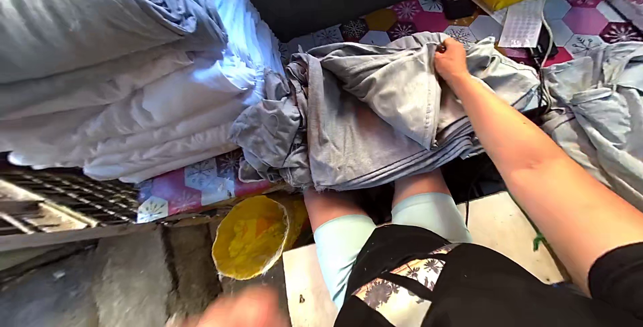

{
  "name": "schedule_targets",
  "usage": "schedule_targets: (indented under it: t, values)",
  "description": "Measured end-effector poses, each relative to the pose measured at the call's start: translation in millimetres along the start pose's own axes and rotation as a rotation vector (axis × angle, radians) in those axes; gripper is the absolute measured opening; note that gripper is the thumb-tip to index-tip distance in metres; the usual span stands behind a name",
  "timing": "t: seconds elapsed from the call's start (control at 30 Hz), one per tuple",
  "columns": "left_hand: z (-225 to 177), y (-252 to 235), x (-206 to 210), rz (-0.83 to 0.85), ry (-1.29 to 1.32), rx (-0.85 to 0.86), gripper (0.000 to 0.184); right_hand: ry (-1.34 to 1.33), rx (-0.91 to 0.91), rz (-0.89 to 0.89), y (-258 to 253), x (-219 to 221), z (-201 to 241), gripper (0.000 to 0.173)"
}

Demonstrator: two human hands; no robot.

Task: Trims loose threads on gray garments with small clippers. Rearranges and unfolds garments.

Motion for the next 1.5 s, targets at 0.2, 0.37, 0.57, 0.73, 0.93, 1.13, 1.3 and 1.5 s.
schedule_targets:
  t: [0.2, 0.37, 0.57, 0.73, 0.93, 1.13, 1.3, 1.5]
  values:
    - [340, 122, -29, -0.337, -0.469, -1.027, 0.07, 0.005, -0.272, -0.201, 89, -60, 55, 0.054]
    - [304, 97, -11, -0.219, -0.375, -0.834, 0.039, 0.013, -0.653, -0.306, 217, -15, 93, 0.027]
    - [258, -50, -11, -0.315, -0.44, -0.274, 0.059, 0.312, -0.049, 0.083, 164, 39, 35, 0.091]
    - [290, -92, -4, -0.345, -0.485, -0.371, 0.058, 0.341, -0.33, 0.06, 115, -16, 90, 0.034]
    - [282, -77, -6, -0.416, -0.125, -0.389, 0.042, 0.247, -0.124, 0.027, 44, -5, 33, 0.054]
    - [278, -69, -4, -0.374, -0.215, -0.266, 0.051, -0.059, -0.544, -0.272, 206, 6, 84, 0.026]
    - [255, -77, 2, -0.37, -0.083, -0.171, 0.042, -0.29, -0.812, 0.241, 299, 132, 111, 0.035]
    - [253, -71, 7, -0.5, -0.306, -0.114, 0.066, -0.355, -0.626, 0.605, 291, 156, 122, 0.016]
Point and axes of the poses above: each hand's wrist, its own y-axis away from the middle knuckle, its own x-axis out of the palm, z = x × y, the point moved 9 cm from there along -y, towards the middle knuckle, and after that the axes turned 3 degrees about y, right-handed, at the moved point
